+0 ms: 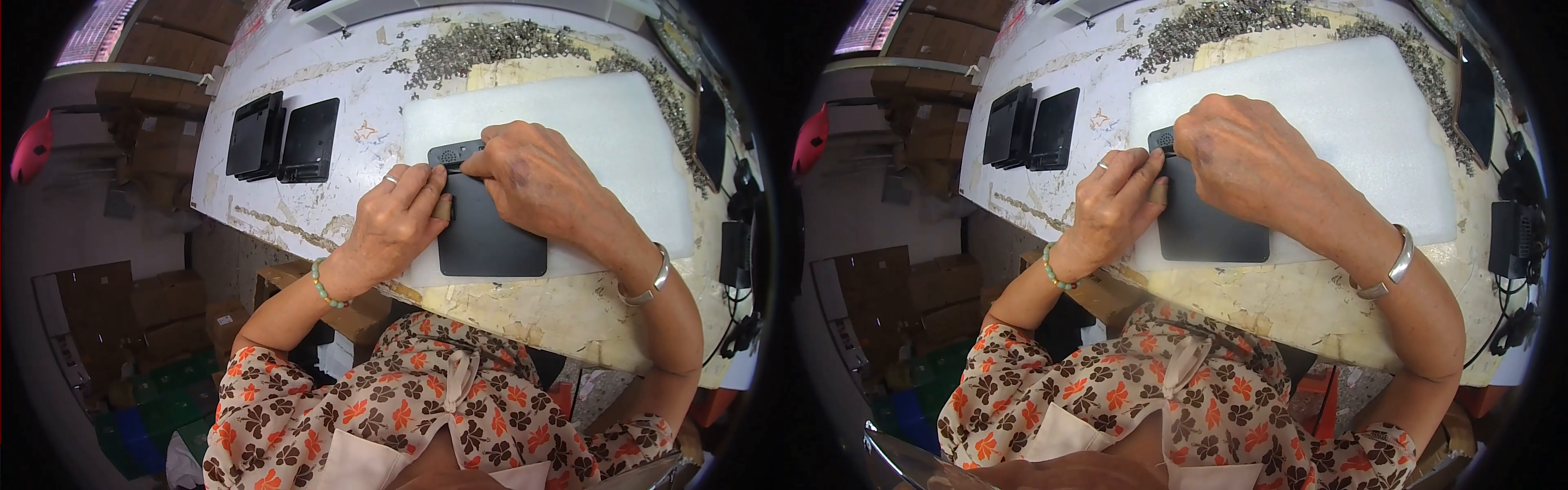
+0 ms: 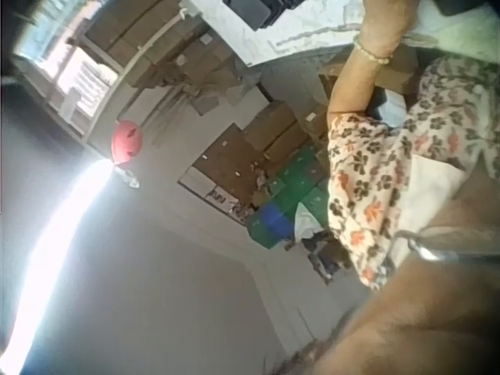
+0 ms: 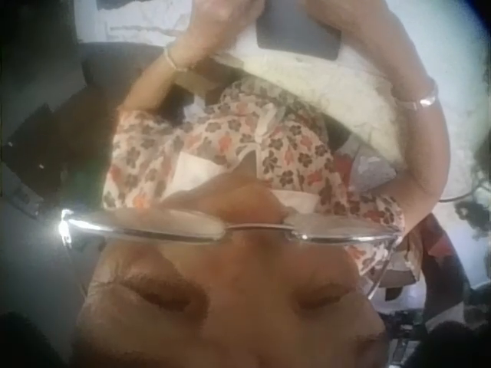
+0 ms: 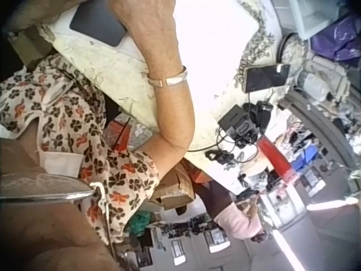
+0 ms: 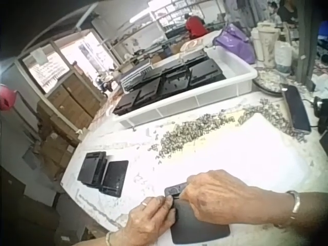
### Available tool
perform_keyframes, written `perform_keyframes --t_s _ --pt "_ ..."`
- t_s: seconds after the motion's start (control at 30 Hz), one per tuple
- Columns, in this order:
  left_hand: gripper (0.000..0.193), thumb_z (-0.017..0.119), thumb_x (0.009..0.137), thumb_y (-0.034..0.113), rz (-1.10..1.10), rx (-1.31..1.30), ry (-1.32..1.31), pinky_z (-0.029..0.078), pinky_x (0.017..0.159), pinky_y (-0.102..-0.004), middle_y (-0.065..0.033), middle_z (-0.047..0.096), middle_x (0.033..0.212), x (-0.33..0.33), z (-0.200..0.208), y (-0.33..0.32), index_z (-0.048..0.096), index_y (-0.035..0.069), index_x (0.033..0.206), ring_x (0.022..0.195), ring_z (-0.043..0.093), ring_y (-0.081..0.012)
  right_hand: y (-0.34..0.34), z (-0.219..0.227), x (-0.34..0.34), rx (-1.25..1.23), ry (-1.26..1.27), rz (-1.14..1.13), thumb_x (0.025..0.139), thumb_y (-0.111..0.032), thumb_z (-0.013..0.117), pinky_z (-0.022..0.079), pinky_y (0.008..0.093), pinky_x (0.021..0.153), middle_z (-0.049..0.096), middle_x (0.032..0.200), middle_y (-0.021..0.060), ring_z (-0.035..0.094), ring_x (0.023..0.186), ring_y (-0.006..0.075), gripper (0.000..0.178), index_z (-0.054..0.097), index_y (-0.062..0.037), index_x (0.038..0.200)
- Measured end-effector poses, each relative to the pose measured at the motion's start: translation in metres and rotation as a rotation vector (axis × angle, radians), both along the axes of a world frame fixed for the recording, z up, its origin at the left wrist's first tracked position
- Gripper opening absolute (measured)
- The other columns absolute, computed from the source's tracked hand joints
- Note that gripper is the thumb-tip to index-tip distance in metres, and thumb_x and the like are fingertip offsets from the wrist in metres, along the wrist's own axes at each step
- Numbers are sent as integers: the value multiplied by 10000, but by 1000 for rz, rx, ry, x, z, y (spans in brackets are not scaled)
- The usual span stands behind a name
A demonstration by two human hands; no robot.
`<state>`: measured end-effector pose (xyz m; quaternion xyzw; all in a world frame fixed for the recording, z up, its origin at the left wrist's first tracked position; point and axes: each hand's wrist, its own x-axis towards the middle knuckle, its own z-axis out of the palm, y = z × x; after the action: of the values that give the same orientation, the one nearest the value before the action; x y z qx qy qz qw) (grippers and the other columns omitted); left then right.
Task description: The person installs metal contact pieces into a plastic housing using a pointed tool and their fingers, then receives a leaf-wrapped food item and unwraps it by hand.
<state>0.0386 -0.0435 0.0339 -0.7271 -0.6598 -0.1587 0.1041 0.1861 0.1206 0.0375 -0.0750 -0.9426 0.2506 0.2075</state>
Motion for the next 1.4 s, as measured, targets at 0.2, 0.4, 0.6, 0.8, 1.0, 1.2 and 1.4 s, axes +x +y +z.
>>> perform_keyframes --t_s 0.2,0.4,0.6,0.8,1.0,1.2,1.4 --pt "326 751 708 -79 -38 139 -124 532 645 -333 -116 667 893 -3 -6 -3 712 -53 1030 749 640 -249 1 3 1 -34 -41 -22 784 14 582 555 409 627 668 716 217 673 681 341 141 710 28 728" --pt "306 752 703 -80 -53 182 -140 529 645 -325 -115 675 883 -5 -10 -1 719 -38 1005 751 644 -237 0 8 -3 -79 -151 -11 788 20 571 552 414 600 664 681 221 671 635 343 165 727 37 736" --pt "307 752 691 -76 -59 245 -168 528 645 -318 -108 677 869 -7 -16 -2 723 -25 993 747 646 -232 -3 7 -1 3 -8 9 787 23 580 562 401 623 676 700 204 677 661 341 163 743 23 776" --pt "256 751 698 -74 -22 275 -214 531 651 -310 -92 687 841 -9 -19 -3 719 -5 942 741 659 -228 5 14 3 -131 -212 -13 809 -2 598 561 419 811 717 860 172 681 885 321 205 774 -17 914" --pt "235 762 700 -64 -17 265 -227 527 651 -317 -86 686 853 -10 -19 -3 714 4 920 750 655 -224 6 12 2 -179 -214 -3 821 -17 597 551 429 827 709 856 159 671 912 318 231 783 -46 955" --pt "231 778 702 -16 -30 275 -292 517 631 -337 -85 644 849 -12 -20 -2 695 0 917 731 613 -249 8 17 1 -239 -263 0 827 -20 594 555 414 771 702 821 155 679 824 304 238 784 -52 968" --pt "271 779 725 4 38 263 -300 499 581 -313 -86 632 841 -12 -16 -3 685 2 979 682 599 -218 5 18 -1 -203 -264 5 822 -11 592 553 407 733 693 793 145 680 790 294 240 783 -46 962"
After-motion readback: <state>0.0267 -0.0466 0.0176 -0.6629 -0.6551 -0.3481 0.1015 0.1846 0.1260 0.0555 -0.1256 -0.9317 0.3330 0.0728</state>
